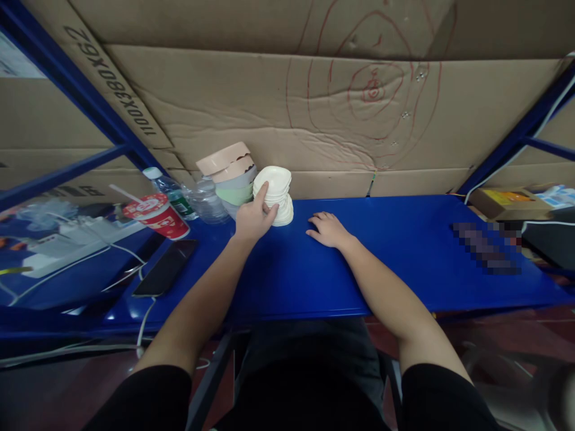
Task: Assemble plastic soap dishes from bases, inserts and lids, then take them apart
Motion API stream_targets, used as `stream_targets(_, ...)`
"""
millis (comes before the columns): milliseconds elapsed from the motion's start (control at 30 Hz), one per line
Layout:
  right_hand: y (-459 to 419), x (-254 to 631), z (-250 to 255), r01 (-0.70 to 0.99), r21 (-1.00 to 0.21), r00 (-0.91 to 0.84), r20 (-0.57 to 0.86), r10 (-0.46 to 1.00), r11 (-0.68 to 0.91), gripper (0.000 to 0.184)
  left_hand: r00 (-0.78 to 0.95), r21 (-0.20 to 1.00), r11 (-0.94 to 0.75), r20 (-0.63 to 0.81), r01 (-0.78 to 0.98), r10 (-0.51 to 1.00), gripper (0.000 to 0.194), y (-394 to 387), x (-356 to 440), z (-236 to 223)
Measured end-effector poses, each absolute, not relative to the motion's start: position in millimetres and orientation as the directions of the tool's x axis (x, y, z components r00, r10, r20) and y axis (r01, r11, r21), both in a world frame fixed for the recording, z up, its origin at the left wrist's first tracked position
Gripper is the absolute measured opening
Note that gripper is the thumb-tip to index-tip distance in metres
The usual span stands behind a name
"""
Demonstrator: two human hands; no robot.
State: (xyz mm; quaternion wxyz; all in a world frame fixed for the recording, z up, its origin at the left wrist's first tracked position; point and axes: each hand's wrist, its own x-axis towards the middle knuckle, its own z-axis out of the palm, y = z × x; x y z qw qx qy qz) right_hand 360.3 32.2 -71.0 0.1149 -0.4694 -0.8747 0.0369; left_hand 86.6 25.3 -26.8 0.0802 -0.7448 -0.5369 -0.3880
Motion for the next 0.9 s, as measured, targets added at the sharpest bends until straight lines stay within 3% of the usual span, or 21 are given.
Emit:
stream_targets(300, 32, 361, -70, 0.815, -0.175, -0.53, 0.161, 0.833, 0.553, 0.057, 0.106, 0.318, -0.441, 0.7, 0.839, 0.706, 0.036, 26, 88, -25)
stream_targets(633, 31, 361, -68, 0.802, -0.18, -0.545, 0.167, 0.822, 0.569, 0.055, 0.026, 0.352, -0.495, 0.794, 0.794, 0.607, 0.033, 26, 85, -35)
stream_targets(700, 32, 363, -67, 0.773, -0.245, -0.551, 0.201, 0.81, 0.586, 0.049, 0.013, 0.36, -0.501, 0.803, 0.787, 0.596, 0.036, 22, 86, -36)
stream_targets(767, 34, 364, -66, 0.735, -0.389, -0.485, 0.27, 0.832, 0.555, 0.047, 0.006, 0.352, -0.51, 0.818, 0.785, 0.575, 0.037, 16, 89, -37)
stream_targets(900, 42, 367, -60, 0.523, -0.781, -0.115, 0.331, 0.937, 0.34, 0.069, 0.107, 0.277, -0.598, 0.844, 0.752, 0.525, 0.039, 3, 100, -41)
